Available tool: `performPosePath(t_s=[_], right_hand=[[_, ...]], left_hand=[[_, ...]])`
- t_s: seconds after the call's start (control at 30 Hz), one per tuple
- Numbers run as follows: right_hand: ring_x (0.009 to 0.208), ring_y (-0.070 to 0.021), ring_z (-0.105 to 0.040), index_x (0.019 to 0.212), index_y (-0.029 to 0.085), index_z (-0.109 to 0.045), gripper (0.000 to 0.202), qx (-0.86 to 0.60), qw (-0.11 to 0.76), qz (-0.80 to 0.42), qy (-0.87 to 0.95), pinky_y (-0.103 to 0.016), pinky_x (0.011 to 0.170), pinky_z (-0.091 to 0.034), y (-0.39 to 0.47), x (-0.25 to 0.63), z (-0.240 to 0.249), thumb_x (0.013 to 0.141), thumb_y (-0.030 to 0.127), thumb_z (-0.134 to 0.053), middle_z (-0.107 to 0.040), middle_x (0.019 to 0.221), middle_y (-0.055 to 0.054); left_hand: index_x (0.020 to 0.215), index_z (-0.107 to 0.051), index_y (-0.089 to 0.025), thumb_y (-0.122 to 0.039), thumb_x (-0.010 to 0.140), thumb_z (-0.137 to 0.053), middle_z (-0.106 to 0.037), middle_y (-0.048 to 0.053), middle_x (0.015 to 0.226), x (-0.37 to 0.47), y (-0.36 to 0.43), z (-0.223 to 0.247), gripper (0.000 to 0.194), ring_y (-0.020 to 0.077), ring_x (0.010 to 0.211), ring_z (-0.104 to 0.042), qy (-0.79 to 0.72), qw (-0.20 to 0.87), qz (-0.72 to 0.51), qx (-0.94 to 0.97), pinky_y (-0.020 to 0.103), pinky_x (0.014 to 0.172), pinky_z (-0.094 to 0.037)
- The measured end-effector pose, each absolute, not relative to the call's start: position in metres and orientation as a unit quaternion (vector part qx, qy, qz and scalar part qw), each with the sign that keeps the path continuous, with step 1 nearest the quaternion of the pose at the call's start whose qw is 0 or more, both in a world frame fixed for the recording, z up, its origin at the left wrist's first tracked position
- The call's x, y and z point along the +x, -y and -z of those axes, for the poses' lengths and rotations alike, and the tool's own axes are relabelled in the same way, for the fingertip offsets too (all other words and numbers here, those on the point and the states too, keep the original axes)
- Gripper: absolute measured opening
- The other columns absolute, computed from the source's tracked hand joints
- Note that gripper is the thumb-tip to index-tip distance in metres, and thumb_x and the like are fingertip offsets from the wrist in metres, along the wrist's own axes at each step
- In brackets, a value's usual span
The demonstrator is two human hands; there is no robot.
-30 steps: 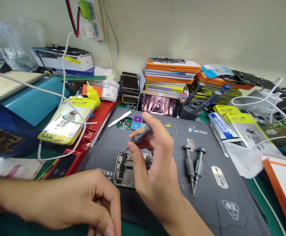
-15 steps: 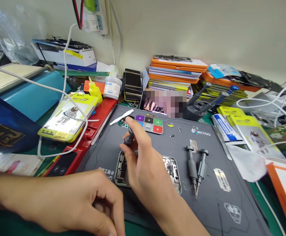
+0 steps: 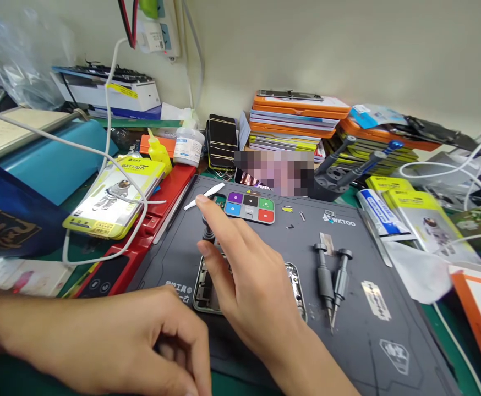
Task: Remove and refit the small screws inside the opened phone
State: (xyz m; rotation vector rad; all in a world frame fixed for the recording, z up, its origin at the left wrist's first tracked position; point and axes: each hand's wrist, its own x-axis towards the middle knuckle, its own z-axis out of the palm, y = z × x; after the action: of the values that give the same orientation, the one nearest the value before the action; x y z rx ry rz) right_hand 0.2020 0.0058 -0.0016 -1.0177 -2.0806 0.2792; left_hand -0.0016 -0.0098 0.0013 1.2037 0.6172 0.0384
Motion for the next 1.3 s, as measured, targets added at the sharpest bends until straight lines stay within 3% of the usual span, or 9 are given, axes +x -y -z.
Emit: performPosePath(t_s=[0.13, 0.3, 0.5, 0.67, 0.77, 0.9, 1.07, 1.2, 1.3], right_hand=[[0.093, -0.0148, -0.072, 0.160, 0.023, -0.052, 0.051, -0.401, 0.400, -0.081, 0.820, -0.028, 0.086, -0.059, -0.005, 0.204, -0.003, 0.109, 0.017, -0.058, -0.077, 0.116, -0.003], [0.102, -0.0150, -0.071, 0.159, 0.017, -0.053, 0.051, -0.385, 0.404, -0.083, 0.826, -0.028, 0.094, -0.056, -0.003, 0.204, -0.004, 0.109, 0.008, -0.053, -0.077, 0.128, -0.008], [0.104, -0.0158, -0.068, 0.158, 0.014, -0.054, 0.051, -0.391, 0.408, -0.091, 0.820, -0.029, 0.087, -0.055, -0.002, 0.206, -0.005, 0.108, 0.006, -0.052, -0.074, 0.126, -0.009], [0.103, -0.0184, -0.064, 0.157, 0.009, -0.055, 0.053, -0.375, 0.417, -0.059, 0.826, -0.033, 0.090, -0.054, -0.001, 0.205, -0.004, 0.104, 0.003, -0.055, -0.073, 0.114, -0.009], [0.096, -0.0190, -0.062, 0.156, 0.009, -0.056, 0.051, -0.378, 0.416, -0.059, 0.825, -0.034, 0.087, -0.055, -0.001, 0.203, -0.004, 0.105, 0.005, -0.054, -0.072, 0.106, -0.008], [0.098, -0.0193, -0.065, 0.158, 0.010, -0.054, 0.051, -0.377, 0.415, -0.072, 0.825, -0.035, 0.089, -0.057, -0.001, 0.204, -0.004, 0.107, 0.009, -0.054, -0.074, 0.111, -0.008], [0.118, -0.0194, -0.068, 0.158, 0.012, -0.053, 0.053, -0.356, 0.419, -0.081, 0.831, -0.036, 0.102, -0.059, 0.002, 0.204, -0.004, 0.105, 0.005, -0.053, -0.075, 0.132, -0.010], [0.113, -0.0193, -0.072, 0.157, 0.017, -0.053, 0.054, -0.363, 0.418, -0.092, 0.827, -0.036, 0.098, -0.062, 0.003, 0.204, -0.004, 0.105, 0.005, -0.051, -0.078, 0.128, -0.008], [0.122, -0.0198, -0.071, 0.163, 0.019, -0.045, 0.058, -0.371, 0.401, -0.101, 0.832, -0.037, 0.102, -0.062, 0.003, 0.204, -0.004, 0.106, 0.007, -0.051, -0.074, 0.142, -0.009]], left_hand=[[0.116, -0.088, -0.020, -0.040, 0.094, -0.081, -0.084, 0.006, 0.095, -0.002, 0.007, -0.005, 0.030, 0.0105, 0.069, -0.061, -0.294, 0.776, -0.001, 0.559, 0.018, 0.059, -0.042], [0.114, -0.088, -0.022, -0.036, 0.094, -0.081, -0.083, 0.004, 0.092, -0.001, 0.008, -0.008, 0.025, 0.0106, 0.073, -0.062, -0.300, 0.775, -0.006, 0.556, 0.017, 0.066, -0.047], [0.102, -0.090, -0.025, -0.031, 0.092, -0.083, -0.085, 0.002, 0.095, 0.001, 0.013, 0.000, 0.014, 0.0089, 0.073, -0.068, -0.305, 0.824, -0.038, 0.477, 0.015, 0.069, -0.054], [0.093, -0.088, -0.022, -0.029, 0.090, -0.086, -0.086, 0.003, 0.087, 0.005, 0.015, 0.003, 0.008, 0.0079, 0.059, -0.071, -0.293, 0.867, -0.066, 0.398, 0.019, 0.071, -0.059], [0.086, -0.085, -0.019, -0.025, 0.087, -0.087, -0.086, 0.003, 0.083, 0.007, 0.015, 0.002, 0.006, 0.0083, 0.052, -0.070, -0.294, 0.877, -0.082, 0.371, 0.018, 0.062, -0.059], [0.081, -0.079, -0.018, -0.023, 0.086, -0.084, -0.085, 0.005, 0.078, 0.008, 0.013, 0.000, 0.009, 0.0115, 0.047, -0.069, -0.290, 0.886, -0.093, 0.351, 0.019, 0.048, -0.053], [0.078, -0.075, -0.016, -0.029, 0.082, -0.087, -0.082, 0.006, 0.068, 0.011, 0.010, -0.001, 0.018, 0.0117, 0.041, -0.065, -0.293, 0.883, -0.085, 0.357, 0.018, 0.041, -0.048], [0.076, -0.074, -0.016, -0.039, 0.079, -0.092, -0.079, 0.005, 0.064, 0.012, 0.010, -0.003, 0.030, 0.0108, 0.038, -0.061, -0.305, 0.879, -0.080, 0.357, 0.018, 0.036, -0.042], [0.078, -0.072, -0.016, -0.041, 0.082, -0.091, -0.079, 0.006, 0.064, 0.011, 0.010, -0.002, 0.031, 0.0120, 0.040, -0.063, -0.297, 0.884, -0.083, 0.352, 0.017, 0.038, -0.043]])
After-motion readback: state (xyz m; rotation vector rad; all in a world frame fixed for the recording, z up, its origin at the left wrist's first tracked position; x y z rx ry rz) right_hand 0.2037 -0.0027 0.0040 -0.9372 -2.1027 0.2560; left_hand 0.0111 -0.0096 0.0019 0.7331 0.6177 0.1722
